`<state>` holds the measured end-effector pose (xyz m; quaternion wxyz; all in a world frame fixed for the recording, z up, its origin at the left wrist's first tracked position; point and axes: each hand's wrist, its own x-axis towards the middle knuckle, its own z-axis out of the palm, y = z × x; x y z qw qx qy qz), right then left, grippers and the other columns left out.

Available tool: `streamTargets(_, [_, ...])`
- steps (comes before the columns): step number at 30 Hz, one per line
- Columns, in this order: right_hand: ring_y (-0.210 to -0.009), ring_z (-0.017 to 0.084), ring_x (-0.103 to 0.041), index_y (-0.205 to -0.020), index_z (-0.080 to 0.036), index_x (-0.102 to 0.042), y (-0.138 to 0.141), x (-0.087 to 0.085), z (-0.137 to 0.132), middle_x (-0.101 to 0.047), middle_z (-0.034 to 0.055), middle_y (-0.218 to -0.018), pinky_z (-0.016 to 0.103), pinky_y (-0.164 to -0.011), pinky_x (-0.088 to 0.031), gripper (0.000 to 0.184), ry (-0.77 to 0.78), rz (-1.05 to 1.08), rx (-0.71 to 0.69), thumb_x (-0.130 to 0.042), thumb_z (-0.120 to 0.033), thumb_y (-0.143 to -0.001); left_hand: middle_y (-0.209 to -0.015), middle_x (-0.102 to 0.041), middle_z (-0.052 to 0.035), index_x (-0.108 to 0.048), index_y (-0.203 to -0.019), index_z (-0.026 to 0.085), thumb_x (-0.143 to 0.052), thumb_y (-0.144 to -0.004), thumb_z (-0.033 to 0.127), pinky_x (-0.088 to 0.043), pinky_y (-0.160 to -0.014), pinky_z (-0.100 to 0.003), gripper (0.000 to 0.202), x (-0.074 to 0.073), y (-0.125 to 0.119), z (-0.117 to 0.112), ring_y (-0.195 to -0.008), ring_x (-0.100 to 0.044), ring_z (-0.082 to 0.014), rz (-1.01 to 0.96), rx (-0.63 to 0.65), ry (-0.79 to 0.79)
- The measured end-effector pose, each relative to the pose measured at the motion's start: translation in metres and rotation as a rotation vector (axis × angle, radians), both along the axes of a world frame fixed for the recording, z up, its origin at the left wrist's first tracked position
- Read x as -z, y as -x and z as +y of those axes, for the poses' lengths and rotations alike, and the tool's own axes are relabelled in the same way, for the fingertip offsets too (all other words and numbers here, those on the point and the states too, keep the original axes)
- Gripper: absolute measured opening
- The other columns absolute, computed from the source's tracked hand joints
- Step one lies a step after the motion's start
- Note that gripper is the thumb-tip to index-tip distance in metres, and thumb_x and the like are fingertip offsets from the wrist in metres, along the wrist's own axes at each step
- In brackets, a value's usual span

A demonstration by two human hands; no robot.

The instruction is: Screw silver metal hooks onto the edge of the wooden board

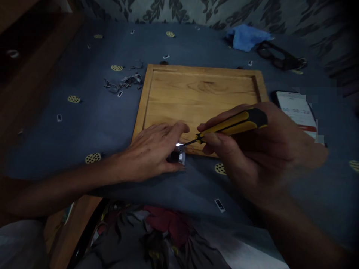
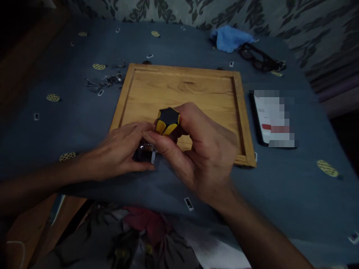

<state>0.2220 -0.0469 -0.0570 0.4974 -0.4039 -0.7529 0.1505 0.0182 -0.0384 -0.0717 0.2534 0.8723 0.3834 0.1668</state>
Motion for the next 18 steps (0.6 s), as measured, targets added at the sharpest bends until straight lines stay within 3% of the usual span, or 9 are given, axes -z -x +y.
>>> streamTargets(5, [-0.057, 0.021, -0.065, -0.096, -0.037, -0.071, 0.0, -0.002, -0.004, -0.073, -0.0026, -0.084, 0.04, -0.052, -0.051, 0.007, 0.046, 0.045, 0.005, -0.074, -0.034, -0.091, -0.126, -0.068, -0.0106, -0.047, -0.131, 0.021, -0.081, -0.085, 0.04, -0.055, -0.094, -0.043, 0.061, 0.0, 0.002, 0.0, -0.118, -0.066, -0.0307, -0.001, -0.003, 0.002])
streamTargets(11, [-0.062, 0.022, -0.067, -0.1, -0.039, -0.077, -0.001, -0.006, -0.011, -0.077, 0.0001, -0.094, 0.041, -0.051, -0.051, 0.015, 0.024, 0.123, 0.185, -0.062, -0.041, -0.099, -0.122, -0.069, -0.0083, -0.046, -0.133, 0.023, -0.083, -0.084, 0.04, -0.055, -0.095, -0.041, 0.064, 0.0, 0.004, -0.001, -0.116, -0.067, -0.029, 0.012, -0.01, 0.012])
streamTargets(15, [-0.058, 0.018, -0.066, -0.103, -0.034, -0.076, -0.007, -0.001, -0.008, -0.075, -0.0016, -0.085, 0.037, -0.051, -0.053, 0.01, -0.031, 0.114, 0.084, -0.071, -0.031, -0.094, -0.121, -0.069, -0.0084, -0.046, -0.134, 0.022, -0.083, -0.084, 0.039, -0.055, -0.094, -0.039, 0.065, 0.001, 0.005, -0.001, -0.117, -0.067, -0.028, -0.005, -0.004, 0.004])
streamTargets(18, [-0.061, 0.02, -0.068, -0.104, -0.034, -0.076, -0.01, 0.005, -0.007, -0.075, -0.0014, -0.089, 0.038, -0.052, -0.053, 0.011, 0.01, 0.114, 0.053, -0.072, -0.031, -0.094, -0.123, -0.069, -0.0092, -0.046, -0.134, 0.021, -0.084, -0.083, 0.038, -0.055, -0.095, -0.039, 0.066, 0.001, 0.005, -0.001, -0.119, -0.066, -0.0281, -0.013, 0.001, 0.004])
